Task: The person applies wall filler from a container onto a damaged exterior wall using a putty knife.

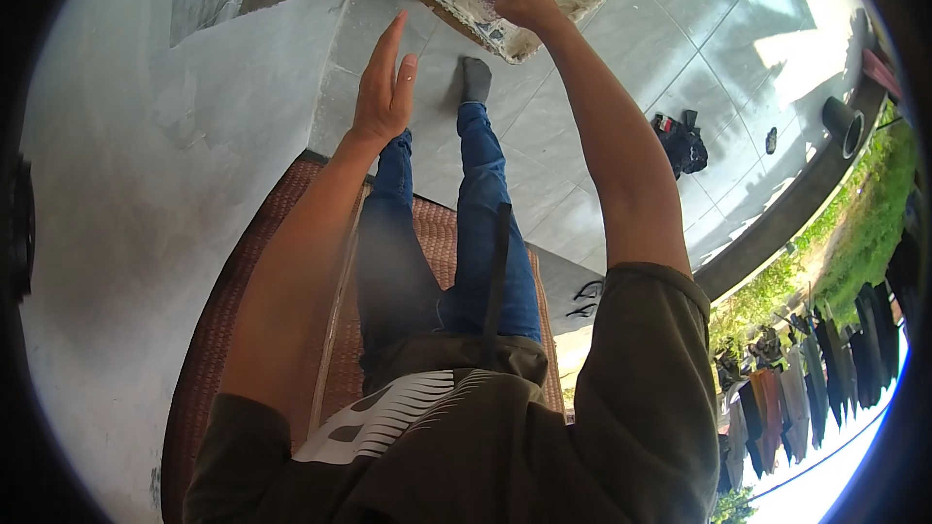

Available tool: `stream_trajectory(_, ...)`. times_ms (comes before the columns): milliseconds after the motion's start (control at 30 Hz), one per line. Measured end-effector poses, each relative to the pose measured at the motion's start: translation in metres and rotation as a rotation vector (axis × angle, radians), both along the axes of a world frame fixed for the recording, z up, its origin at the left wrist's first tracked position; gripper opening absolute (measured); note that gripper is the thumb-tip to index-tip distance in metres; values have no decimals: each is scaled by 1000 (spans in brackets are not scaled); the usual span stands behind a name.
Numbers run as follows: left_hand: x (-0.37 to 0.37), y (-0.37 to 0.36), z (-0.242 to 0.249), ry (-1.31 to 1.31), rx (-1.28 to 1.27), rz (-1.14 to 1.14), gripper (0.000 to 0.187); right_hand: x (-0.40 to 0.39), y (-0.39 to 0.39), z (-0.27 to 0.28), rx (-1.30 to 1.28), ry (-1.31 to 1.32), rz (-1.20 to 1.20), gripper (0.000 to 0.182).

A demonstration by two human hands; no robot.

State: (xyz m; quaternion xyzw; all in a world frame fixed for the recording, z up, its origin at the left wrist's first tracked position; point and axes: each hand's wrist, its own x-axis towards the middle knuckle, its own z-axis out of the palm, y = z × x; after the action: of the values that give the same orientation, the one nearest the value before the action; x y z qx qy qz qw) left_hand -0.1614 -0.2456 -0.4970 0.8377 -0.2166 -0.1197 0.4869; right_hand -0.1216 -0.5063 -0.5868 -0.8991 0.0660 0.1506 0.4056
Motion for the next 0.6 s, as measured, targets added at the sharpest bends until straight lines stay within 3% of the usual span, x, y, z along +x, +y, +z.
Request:
stream_trajectory(233,1,8,8,0,16,14,58,16,-15,-4,74,90,110,37)
stream_trajectory(300,3,11,14,-8,21,22,58,19,-21,-1,396,386,36,32)
stream_trajectory(333,3,15,18,-10,27,27,58,17,-19,2,400,377,40,32)
stream_trajectory(400,6,21,30,-20,40,39,58,9,-15,10,771,423,-218,30)
stream_trajectory(433,8,24,39,-23,48,52,58,12,-20,8,779,452,-131,25)
stream_trajectory(533,16,36,71,-55,64,56,58,7,2,59,1147,402,-276,28)
stream_trajectory(600,24,45,96,-105,70,67,58,6,18,93,1235,345,-324,34)
